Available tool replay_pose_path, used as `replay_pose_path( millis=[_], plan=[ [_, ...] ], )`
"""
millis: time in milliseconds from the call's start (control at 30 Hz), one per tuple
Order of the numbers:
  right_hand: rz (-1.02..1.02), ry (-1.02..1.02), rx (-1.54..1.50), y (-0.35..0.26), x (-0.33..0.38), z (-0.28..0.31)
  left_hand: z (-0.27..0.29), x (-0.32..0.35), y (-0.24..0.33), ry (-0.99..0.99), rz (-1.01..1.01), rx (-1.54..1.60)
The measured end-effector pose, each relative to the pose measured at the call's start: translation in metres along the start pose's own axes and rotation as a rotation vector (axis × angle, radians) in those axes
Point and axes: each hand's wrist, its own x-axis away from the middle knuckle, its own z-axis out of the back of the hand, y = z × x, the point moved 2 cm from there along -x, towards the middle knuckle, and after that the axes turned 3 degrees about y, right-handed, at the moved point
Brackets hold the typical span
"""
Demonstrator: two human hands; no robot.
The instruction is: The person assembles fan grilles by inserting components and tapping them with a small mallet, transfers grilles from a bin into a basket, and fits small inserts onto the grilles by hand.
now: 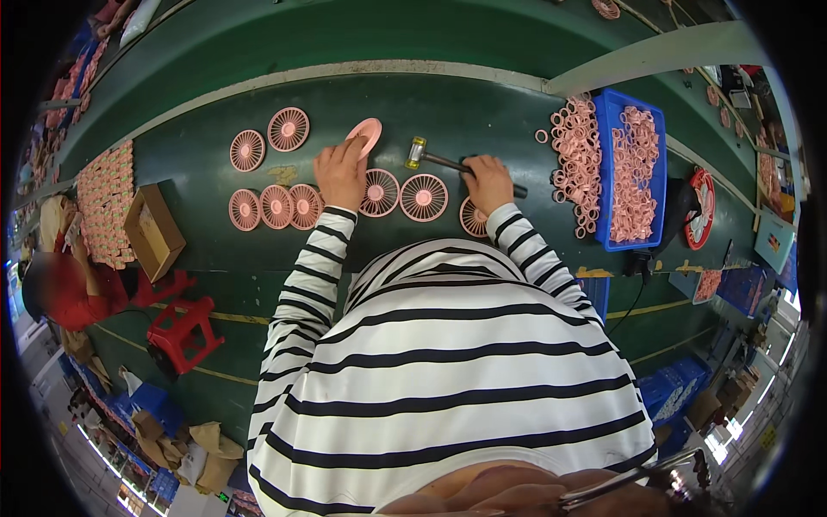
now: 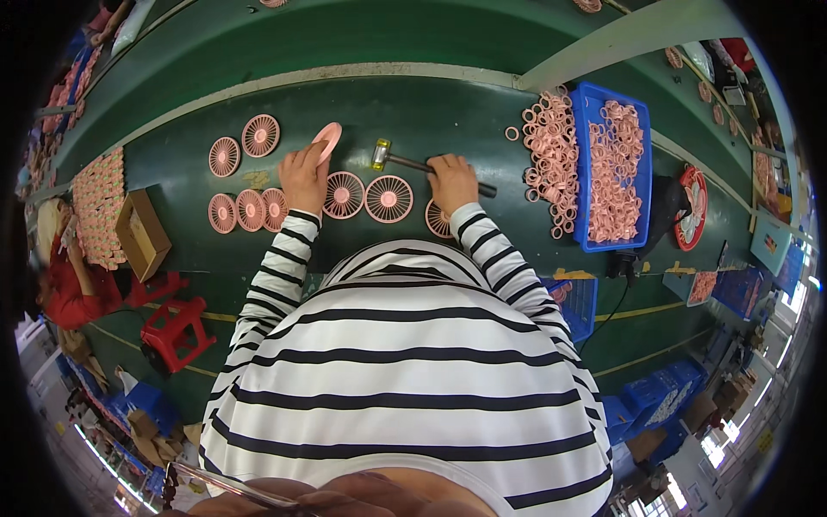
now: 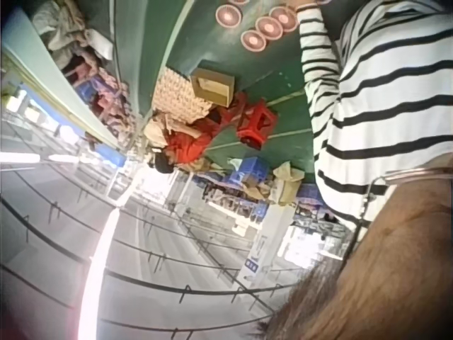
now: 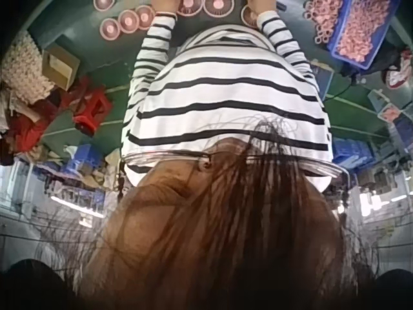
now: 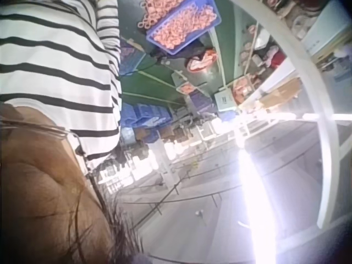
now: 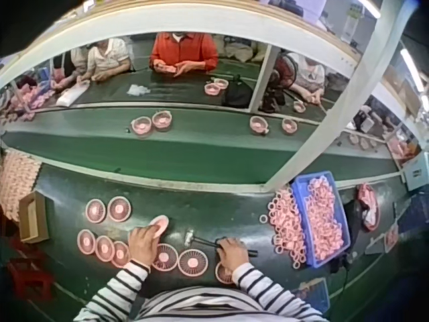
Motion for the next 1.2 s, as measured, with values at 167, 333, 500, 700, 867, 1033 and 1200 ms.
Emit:
replay_pose_path(
  millis=[167, 333, 500, 700, 867, 1033, 1200],
  plan=[
    [-0.057, 0.061, -0.050, 0.043, -0.013, 0.014, -0.029, 0.000, 0.007, -0.052, -0.046, -0.064],
    [-0.152, 0.400, 0.147, 0.114, -0.027, 0.026, -0.035, -0.002, 0.038, -0.451, -0.005, -0.148],
    [-0.334, 0.320, 0.128, 0.129, -0.035, 0.028, -0.023, -0.006, 0.028, -0.263, 0.014, 0.026],
    [-0.152, 0.296, -0.007, 0.099, -0.022, 0.018, -0.005, -0.027, -0.052, -0.099, 0.265, -0.138],
    [-0.321, 0.260, -0.270, 0.101, -0.027, 0.018, -0.011, -0.019, -0.139, 0.037, 0.326, -0.276],
    [-0.528, 0.420, -0.551, 0.130, -0.019, 0.017, -0.019, -0.021, -0.149, -0.084, 0.304, -0.409],
    [-0.327, 0.192, -0.062, 0.087, -0.013, 0.028, -0.019, -0.017, -0.150, -0.208, 0.347, -0.417]
  ],
)
